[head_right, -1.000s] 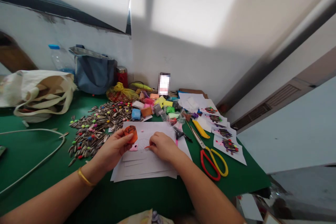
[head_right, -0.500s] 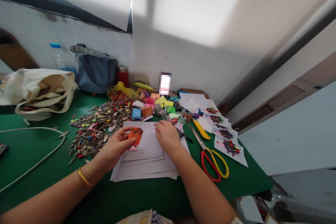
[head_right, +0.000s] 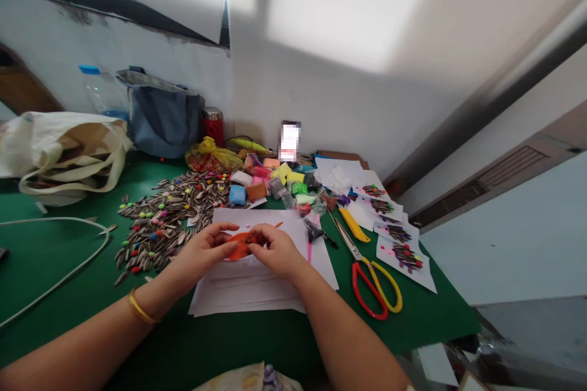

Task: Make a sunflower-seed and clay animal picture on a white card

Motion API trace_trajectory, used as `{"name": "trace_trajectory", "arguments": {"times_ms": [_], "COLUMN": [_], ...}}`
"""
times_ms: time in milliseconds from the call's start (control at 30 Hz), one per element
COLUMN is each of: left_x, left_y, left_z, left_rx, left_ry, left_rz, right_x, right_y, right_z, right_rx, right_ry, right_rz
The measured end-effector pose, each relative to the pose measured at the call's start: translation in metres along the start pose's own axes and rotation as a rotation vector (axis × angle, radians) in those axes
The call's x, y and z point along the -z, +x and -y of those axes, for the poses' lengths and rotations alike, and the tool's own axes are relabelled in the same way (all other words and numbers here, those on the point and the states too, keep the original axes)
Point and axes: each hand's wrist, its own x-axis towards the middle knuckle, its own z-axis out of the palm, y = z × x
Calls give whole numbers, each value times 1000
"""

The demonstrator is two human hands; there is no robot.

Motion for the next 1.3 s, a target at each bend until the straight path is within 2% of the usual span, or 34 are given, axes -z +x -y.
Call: {"name": "trace_trajectory", "arguments": {"times_ms": [167, 400, 600, 700, 900, 1000, 1100, 1300], "left_x": [5, 23, 24, 19, 16, 15, 11, 2], "left_y": [4, 13, 7, 3, 3, 3, 2, 1], "left_z": [4, 12, 8, 6, 6, 7, 8, 9], "left_rx": [-12, -177, -354, -361, -370, -281, -174, -126], "left_ry": [108, 552, 926, 1006, 892, 732, 547, 288], "left_rz": [-19, -99, 64, 102, -31, -79, -89, -50], "right_x": [5, 6, 5, 6, 5, 3, 1, -2], "right_y": [-2, -5, -6, -6, -5, -5, -6, -8], "right_z": [-3, -5, -5, -8, -7, -2, 0, 1], "right_rx": [-39, -133, -165, -161, -142, -102, -73, -72], "right_ry": [-105, -253, -271, -231, -14, 171, 245, 225], "right_rz": [-33, -56, -52, -43, -28, 5, 17, 15]}}
